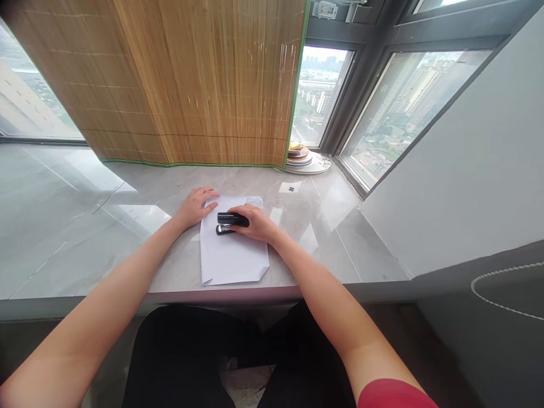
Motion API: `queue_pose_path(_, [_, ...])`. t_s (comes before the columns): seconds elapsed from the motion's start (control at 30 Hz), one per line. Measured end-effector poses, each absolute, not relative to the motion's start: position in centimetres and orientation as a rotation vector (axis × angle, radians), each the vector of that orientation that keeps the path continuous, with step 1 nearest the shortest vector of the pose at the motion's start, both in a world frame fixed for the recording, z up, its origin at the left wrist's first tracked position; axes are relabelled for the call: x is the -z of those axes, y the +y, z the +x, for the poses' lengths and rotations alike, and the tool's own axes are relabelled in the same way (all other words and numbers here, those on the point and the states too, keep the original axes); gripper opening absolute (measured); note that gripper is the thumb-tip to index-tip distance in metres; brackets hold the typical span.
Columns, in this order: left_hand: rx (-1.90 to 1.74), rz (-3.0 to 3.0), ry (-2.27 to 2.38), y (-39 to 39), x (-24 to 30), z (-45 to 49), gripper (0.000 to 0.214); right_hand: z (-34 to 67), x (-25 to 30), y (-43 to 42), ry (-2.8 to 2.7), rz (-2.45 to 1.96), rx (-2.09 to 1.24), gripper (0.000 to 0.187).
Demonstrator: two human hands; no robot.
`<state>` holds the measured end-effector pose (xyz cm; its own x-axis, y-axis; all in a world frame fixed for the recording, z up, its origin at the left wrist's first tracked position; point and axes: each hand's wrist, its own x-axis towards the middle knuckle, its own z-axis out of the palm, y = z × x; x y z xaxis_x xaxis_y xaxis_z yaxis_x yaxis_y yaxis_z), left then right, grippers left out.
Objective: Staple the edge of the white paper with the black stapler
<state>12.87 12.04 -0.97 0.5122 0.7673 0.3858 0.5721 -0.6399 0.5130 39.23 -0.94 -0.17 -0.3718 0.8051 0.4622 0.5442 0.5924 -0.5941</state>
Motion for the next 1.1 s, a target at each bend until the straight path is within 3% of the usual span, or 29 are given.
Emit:
queue_pose_path(0.13, [-0.790, 2.463, 1.069, 12.0, 0.9, 12.9, 0.029, 39.2, 0.1, -1.0, -2.042, -1.103, -0.392, 0.035])
queue_pose_path(0.3, [-0.969, 2.286, 0.953, 11.8, 0.1, 12.5, 0.025, 42.3, -0.6, -0.3, -1.667, -1.185, -0.257, 0.034])
queue_pose_path(0.5, [-1.094, 2.131, 1.002, 11.5, -0.4, 12.1, 0.024, 48.4, -0.6, 0.4, -1.400, -1.562, 0.029, 0.036])
queue_pose_path(0.73, [-1.057, 2.107, 1.029, 11.8, 0.1, 12.3, 0.026, 47.5, 0.5, 0.4, -1.626, -1.621, -0.141, 0.038])
queue_pose_path(0.97, [-0.914, 2.542, 1.128, 9.2, -0.7, 14.1, 0.027, 45.4, -1.2, -0.4, -1.663, -1.596, -0.181, 0.031])
queue_pose_path(1.1, [-0.674, 2.705, 0.901, 6.5, -0.9, 17.0, 0.032, 45.0, -1.4, -0.1, -1.654, -1.606, -0.146, 0.036])
